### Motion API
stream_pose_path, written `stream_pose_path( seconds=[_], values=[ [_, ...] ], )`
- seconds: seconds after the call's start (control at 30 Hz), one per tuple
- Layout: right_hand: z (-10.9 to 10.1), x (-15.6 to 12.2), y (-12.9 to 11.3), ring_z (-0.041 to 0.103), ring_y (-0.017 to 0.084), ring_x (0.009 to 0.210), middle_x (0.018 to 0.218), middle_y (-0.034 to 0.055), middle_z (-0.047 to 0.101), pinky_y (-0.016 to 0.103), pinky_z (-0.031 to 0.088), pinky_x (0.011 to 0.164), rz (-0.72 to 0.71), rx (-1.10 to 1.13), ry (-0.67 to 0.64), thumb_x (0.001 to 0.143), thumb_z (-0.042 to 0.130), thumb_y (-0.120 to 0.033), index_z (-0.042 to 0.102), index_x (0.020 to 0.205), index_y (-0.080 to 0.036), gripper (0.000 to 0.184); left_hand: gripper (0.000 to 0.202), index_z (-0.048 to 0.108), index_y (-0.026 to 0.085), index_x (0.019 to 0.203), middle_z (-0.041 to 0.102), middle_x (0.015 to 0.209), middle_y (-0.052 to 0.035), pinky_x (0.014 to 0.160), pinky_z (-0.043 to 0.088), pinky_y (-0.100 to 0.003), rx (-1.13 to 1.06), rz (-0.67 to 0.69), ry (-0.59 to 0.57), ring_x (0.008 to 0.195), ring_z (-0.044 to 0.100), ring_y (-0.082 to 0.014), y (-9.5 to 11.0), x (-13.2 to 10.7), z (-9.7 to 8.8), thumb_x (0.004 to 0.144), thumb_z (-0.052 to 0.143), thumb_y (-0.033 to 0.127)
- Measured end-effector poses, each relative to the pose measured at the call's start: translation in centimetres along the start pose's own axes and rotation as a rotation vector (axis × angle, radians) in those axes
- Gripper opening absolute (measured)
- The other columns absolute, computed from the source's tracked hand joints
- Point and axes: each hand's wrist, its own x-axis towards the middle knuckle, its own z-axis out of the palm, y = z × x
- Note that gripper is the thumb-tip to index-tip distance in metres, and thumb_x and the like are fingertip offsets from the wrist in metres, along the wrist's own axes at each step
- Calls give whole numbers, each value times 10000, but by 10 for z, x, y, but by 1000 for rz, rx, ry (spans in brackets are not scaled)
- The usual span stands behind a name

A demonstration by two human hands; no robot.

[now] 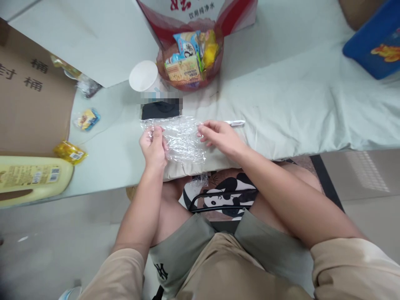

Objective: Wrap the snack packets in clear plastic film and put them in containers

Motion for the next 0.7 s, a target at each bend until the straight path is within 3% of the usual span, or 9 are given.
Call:
stream_pose_path(
  seconds=[0.1,0.23,0.37,0.47,0.57,0.63,0.7],
  values=[
    [2,-1,0,607,111,613,705,29,694,253,504,590,-22,-111,-52,790,808,-447,703,745,-174,296,498,581,217,762,413,407,94,313,200,-204,26,1,24,316,372,-64,-1,0,-1,779,757,683],
    [0,-1,-1,554,95,550,639,12,663,255,476,560,-49,-129,31,776,811,-477,676,680,-178,342,507,590,216,783,437,415,92,305,166,-207,13,-18,44,314,376,-61,-1,1,-1,765,762,693],
    [0,-1,1,649,139,728,813,27,724,265,545,649,-17,13,58,755,828,-490,708,866,-202,331,487,587,214,785,420,415,95,317,193,-197,0,-3,50,322,385,-59,-2,0,0,794,749,674],
    [4,-2,5,661,162,813,929,34,735,294,561,706,18,43,-49,751,832,-442,702,1029,-215,382,480,594,217,802,424,423,91,309,198,-198,8,-15,6,319,388,-65,-3,-4,3,808,734,676],
    [10,-4,6,579,136,672,743,12,665,278,476,625,-10,-97,-192,784,784,-390,690,815,-187,226,493,599,221,806,454,450,84,302,210,-197,7,-32,-44,319,407,-70,-3,-6,3,782,750,690],
    [11,-4,4,518,117,603,643,-5,602,269,417,585,-46,-149,-193,809,741,-378,649,695,-184,243,513,619,222,836,505,473,72,320,272,-195,-9,-42,-85,335,457,-82,-1,-4,0,761,753,712],
    [10,-4,2,495,108,573,619,-16,585,261,393,562,-70,-133,-131,809,728,-379,652,705,-186,232,558,655,222,908,594,517,43,368,369,-203,-32,-73,-186,396,560,-115,0,-1,-5,726,761,739]
  ],
)
